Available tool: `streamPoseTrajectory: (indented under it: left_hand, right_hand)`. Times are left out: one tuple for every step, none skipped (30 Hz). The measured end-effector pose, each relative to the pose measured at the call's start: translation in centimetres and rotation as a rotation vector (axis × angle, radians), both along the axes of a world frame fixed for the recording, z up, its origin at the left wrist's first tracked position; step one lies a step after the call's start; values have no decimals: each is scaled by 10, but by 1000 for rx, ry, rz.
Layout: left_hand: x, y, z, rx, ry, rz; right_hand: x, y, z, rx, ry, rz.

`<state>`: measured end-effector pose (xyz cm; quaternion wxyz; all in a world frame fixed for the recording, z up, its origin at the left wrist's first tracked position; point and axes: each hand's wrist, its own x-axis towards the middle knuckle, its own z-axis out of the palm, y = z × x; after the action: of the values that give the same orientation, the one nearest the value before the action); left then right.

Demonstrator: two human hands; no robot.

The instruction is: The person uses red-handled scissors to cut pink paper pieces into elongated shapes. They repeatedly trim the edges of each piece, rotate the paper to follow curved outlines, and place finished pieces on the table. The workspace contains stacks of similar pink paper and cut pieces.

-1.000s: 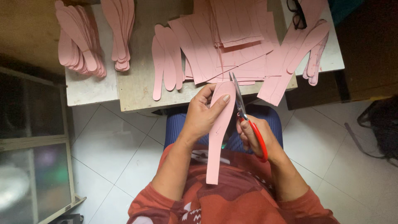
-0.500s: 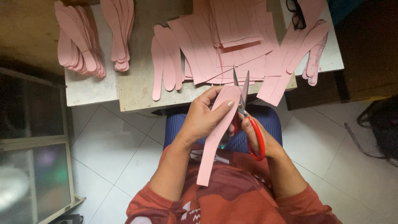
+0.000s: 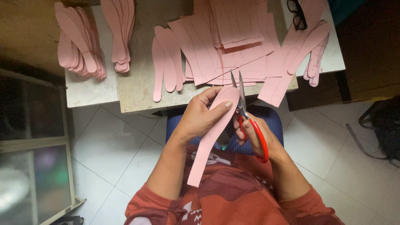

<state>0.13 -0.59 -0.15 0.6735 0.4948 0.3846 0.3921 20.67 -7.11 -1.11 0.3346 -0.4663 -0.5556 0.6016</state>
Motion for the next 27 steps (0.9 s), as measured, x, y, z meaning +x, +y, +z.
streamPoseTrajectory:
  left_hand:
    - [0, 1, 1, 3, -7, -4]
    - [-2, 1, 3, -5, 1, -18]
    - [-4, 2, 4, -13, 9, -32]
    - [-7, 4, 5, -23, 17, -46]
    - [-11, 5, 6, 6, 55, -67]
    - [-15, 7, 6, 34, 95, -86]
    - [-18, 10, 6, 64, 134, -106]
    - [-22, 14, 5, 28, 108, -130]
    - [-24, 16, 5, -10, 82, -155]
    - [-25, 19, 4, -48, 56, -180]
    - [-25, 21, 3, -182, -177, -150]
    - [-25, 24, 2, -313, -409, -116]
    - [-26, 25, 2, -443, -641, -80]
    - [-18, 24, 1, -353, -676, -21]
    - [-4, 22, -1, -261, -710, 37]
    - [8, 19, -2, -168, -744, 95]
    - [17, 13, -3, -136, -865, 65]
    - [25, 5, -4, -100, -984, 34]
    - [31, -1, -6, -63, -1102, 4]
    - [35, -6, -8, -49, -1049, 69]
    - [38, -11, -11, -36, -996, 133]
    - [41, -15, -14, -26, -942, 198]
    - [44, -19, -17, -60, -816, 223]
    - [47, -20, -21, -95, -691, 244]
    - [50, -20, -24, -127, -565, 263]
    - [52, -20, -26, -160, -438, 281]
    - [53, -19, -27, -190, -311, 298]
  right_hand:
    - [1, 0, 1, -9, -15, 6]
    - [2, -1, 2, -19, -30, 12]
    - [5, -1, 4, -29, -45, 17]
    - [7, 0, 6, -60, -44, 22]
    - [10, 0, 9, -95, -43, 29]
    - [12, 1, 11, -130, -41, 35]
    - [15, 2, 13, -148, -32, 53]
    - [17, 4, 16, -165, -22, 70]
    - [19, 5, 18, -184, -13, 87]
    - [18, 6, 18, -171, 7, 73]
    - [17, 8, 18, -156, 27, 59]
    - [14, 11, 17, -139, 48, 47]
    - [9, 12, 15, -142, 94, -9]
    - [3, 15, 12, -142, 139, -65]
    - [-3, 18, 9, -141, 183, -123]
    - [-8, 20, 6, -126, 158, -180]
    - [-15, 19, 3, -111, 135, -236]
    - [-21, 19, -1, -95, 114, -291]
    - [-27, 18, -5, -90, 94, -313]
    - [-32, 17, -8, -86, 75, -334]
    - [-36, 16, -12, -83, 56, -356]
    - [-39, 15, -15, -6, -19, -355]
    - [-40, 15, -17, 68, -96, -356]
    - [-40, 15, -19, 141, -174, -359]
    - [-40, 14, -20, 156, -181, -359]
    - [-40, 13, -21, 170, -188, -359]
    - [-39, 13, -21, 184, -195, -359]
